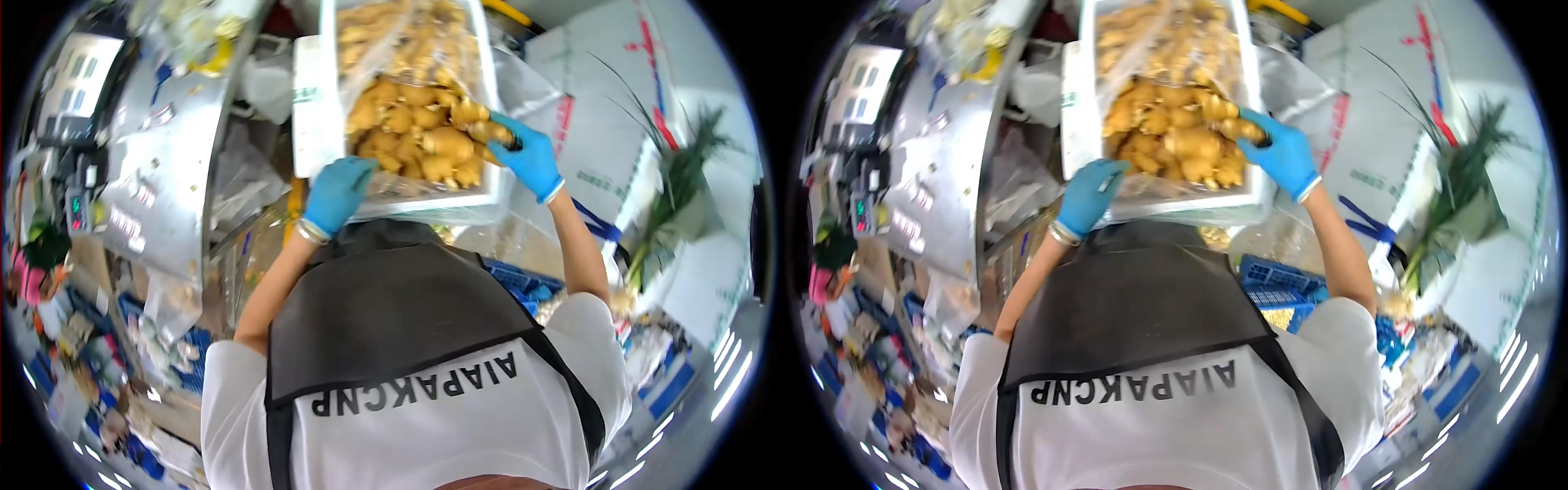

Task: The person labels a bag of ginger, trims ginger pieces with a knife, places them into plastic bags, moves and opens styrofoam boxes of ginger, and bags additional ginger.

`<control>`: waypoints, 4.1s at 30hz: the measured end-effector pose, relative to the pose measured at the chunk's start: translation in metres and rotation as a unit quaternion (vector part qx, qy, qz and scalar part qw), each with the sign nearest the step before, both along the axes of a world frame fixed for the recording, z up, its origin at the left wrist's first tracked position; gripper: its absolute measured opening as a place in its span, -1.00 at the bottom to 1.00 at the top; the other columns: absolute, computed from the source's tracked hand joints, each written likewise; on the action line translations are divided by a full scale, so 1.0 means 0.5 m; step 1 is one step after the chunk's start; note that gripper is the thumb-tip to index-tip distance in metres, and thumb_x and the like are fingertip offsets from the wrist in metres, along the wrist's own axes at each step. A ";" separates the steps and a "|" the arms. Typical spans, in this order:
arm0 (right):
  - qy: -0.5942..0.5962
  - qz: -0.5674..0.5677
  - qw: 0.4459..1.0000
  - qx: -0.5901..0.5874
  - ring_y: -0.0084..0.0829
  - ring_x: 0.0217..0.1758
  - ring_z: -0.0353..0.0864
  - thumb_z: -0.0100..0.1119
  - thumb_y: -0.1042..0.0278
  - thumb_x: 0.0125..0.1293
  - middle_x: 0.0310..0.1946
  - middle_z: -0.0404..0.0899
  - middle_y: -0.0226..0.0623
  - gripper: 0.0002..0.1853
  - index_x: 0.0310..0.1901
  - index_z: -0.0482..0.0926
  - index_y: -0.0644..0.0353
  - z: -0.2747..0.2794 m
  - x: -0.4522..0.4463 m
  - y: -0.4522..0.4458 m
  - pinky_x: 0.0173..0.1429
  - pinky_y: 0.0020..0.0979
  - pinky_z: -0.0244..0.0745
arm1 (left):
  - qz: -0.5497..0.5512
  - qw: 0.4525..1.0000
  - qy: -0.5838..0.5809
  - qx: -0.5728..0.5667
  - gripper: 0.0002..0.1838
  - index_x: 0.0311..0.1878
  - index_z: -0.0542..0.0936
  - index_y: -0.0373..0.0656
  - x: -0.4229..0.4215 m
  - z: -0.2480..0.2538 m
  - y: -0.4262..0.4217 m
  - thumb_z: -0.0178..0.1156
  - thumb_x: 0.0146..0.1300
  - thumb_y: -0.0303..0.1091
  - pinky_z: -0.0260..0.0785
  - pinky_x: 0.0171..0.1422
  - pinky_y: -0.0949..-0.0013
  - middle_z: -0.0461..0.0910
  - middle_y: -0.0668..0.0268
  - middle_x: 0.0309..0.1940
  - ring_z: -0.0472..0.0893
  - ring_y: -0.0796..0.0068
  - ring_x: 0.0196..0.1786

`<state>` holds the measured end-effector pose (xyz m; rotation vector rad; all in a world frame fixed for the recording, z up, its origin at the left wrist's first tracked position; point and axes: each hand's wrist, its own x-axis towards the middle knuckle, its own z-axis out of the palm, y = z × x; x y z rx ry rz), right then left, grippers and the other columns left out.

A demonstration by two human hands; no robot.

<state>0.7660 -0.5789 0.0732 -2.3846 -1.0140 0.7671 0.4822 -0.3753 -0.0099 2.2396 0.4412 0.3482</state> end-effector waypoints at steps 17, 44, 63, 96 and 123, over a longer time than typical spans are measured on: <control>0.409 -0.269 0.806 0.333 -0.58 -0.62 0.50 0.27 0.47 0.24 -0.47 0.55 -0.40 -0.66 0.03 0.45 0.26 -0.046 -0.091 0.102 -0.58 -0.56 0.36 | 0.159 0.593 -0.154 -0.774 -0.25 0.32 0.27 -0.22 0.093 0.052 0.029 -0.13 0.39 0.28 0.15 0.46 0.12 0.26 0.08 0.39 0.30 0.12 0.41; 0.512 0.210 0.831 0.053 -0.68 -0.63 0.46 0.25 0.37 0.24 -0.44 0.60 -0.43 -0.74 -0.07 0.56 0.27 -0.044 -1.244 0.692 -0.58 -0.64 0.30 | 0.914 0.307 0.220 -0.150 0.00 -0.10 0.63 -0.42 -1.468 -0.204 0.248 0.49 -0.41 0.39 0.48 0.03 0.04 0.63 -0.17 -0.12 0.64 -0.03 -0.02; 0.123 0.632 0.763 0.064 -0.09 -0.18 0.65 0.22 0.21 0.25 -0.22 0.64 -0.05 -0.64 0.07 0.55 0.08 -0.480 -1.989 0.906 -0.14 -0.19 0.56 | 0.676 0.418 -0.518 -0.316 -0.35 0.43 0.23 -0.27 -1.653 -0.217 0.247 -0.03 0.21 -0.57 0.43 0.17 0.37 0.40 0.25 0.26 0.50 0.44 0.03; -0.078 0.224 0.971 0.025 0.00 0.07 0.52 0.18 0.29 0.28 0.08 0.47 -0.01 -0.22 0.49 0.03 -0.03 -0.127 -1.045 0.584 0.16 -0.12 0.46 | 0.649 0.757 -0.046 -0.064 -0.49 0.35 0.29 -0.39 -1.393 -0.140 0.395 0.07 0.41 -0.36 0.38 0.29 0.34 0.44 0.01 0.23 0.48 0.26 0.17; 0.157 -0.409 0.893 -0.102 -0.22 -0.10 0.62 0.43 -0.17 -0.02 -0.08 0.63 0.02 -0.24 -0.01 0.60 0.45 -0.292 -0.106 0.001 -0.02 -0.26 0.51 | 0.226 0.969 0.045 -0.086 -0.57 0.31 0.44 -0.16 -0.492 0.018 0.267 0.08 0.38 -0.50 0.40 0.09 0.38 0.60 0.23 -0.06 0.57 0.44 -0.05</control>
